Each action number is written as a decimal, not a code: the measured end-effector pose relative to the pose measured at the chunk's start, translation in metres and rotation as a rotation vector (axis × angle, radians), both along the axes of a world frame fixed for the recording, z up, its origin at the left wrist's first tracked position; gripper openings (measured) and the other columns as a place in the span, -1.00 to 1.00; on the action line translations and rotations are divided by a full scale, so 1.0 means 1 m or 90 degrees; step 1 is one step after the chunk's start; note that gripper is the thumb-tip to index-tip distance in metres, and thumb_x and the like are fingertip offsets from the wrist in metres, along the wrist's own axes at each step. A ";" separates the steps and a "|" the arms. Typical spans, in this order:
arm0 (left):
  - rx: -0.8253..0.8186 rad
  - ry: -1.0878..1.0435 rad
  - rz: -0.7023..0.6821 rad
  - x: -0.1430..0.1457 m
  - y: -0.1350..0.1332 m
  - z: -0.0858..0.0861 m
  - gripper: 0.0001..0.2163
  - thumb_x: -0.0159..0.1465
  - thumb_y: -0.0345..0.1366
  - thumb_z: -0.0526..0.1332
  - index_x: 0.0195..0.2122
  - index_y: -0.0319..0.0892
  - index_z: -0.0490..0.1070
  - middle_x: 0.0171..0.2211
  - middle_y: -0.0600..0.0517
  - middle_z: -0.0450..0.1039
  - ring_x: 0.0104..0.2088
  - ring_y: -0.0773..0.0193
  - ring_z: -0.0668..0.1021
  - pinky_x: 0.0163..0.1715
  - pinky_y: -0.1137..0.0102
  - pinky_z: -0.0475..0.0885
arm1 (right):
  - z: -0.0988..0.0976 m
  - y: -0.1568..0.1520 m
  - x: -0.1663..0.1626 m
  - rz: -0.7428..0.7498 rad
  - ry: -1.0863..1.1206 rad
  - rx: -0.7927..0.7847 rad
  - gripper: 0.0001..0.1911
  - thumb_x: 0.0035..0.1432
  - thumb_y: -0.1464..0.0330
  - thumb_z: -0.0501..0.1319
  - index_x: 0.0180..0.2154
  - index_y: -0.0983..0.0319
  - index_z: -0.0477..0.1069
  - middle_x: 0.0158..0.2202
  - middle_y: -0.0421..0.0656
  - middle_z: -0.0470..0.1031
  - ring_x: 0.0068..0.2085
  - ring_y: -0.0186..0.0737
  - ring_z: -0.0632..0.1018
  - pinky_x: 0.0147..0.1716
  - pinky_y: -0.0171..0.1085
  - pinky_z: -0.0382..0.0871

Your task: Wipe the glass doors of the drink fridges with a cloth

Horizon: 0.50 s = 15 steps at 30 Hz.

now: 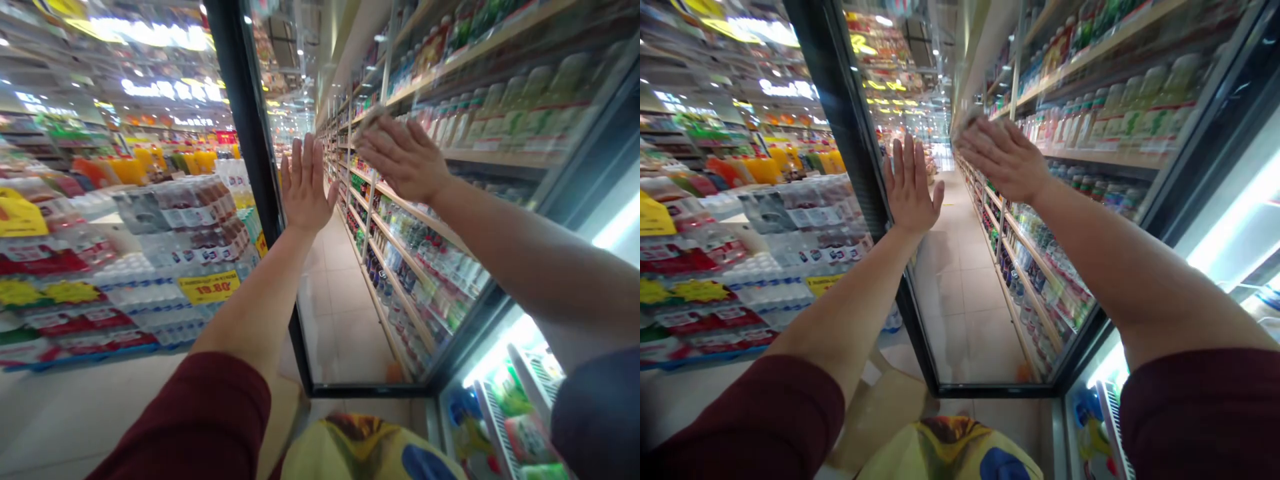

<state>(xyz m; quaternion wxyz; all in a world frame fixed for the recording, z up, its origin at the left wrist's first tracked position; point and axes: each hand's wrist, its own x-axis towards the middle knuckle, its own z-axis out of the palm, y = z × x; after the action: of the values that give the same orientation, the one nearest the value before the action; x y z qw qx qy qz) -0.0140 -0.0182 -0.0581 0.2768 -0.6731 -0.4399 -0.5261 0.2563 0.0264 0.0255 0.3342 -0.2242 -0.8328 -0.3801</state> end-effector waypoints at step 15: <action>0.009 0.026 0.028 0.002 -0.003 0.000 -0.24 0.48 0.15 -0.04 0.53 -0.30 0.09 0.56 -0.17 -0.08 0.58 0.04 -0.14 0.56 0.08 -0.39 | -0.011 -0.003 0.007 -0.041 0.265 0.065 -0.35 0.53 0.09 -0.19 0.50 0.09 0.16 0.54 -0.18 0.14 0.56 0.21 0.07 0.49 0.44 -0.13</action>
<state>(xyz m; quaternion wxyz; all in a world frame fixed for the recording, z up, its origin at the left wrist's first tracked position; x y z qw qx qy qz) -0.0124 -0.0210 -0.0577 0.3017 -0.6720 -0.4452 -0.5092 0.2630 0.0238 0.0145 0.4974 -0.3071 -0.7182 -0.3776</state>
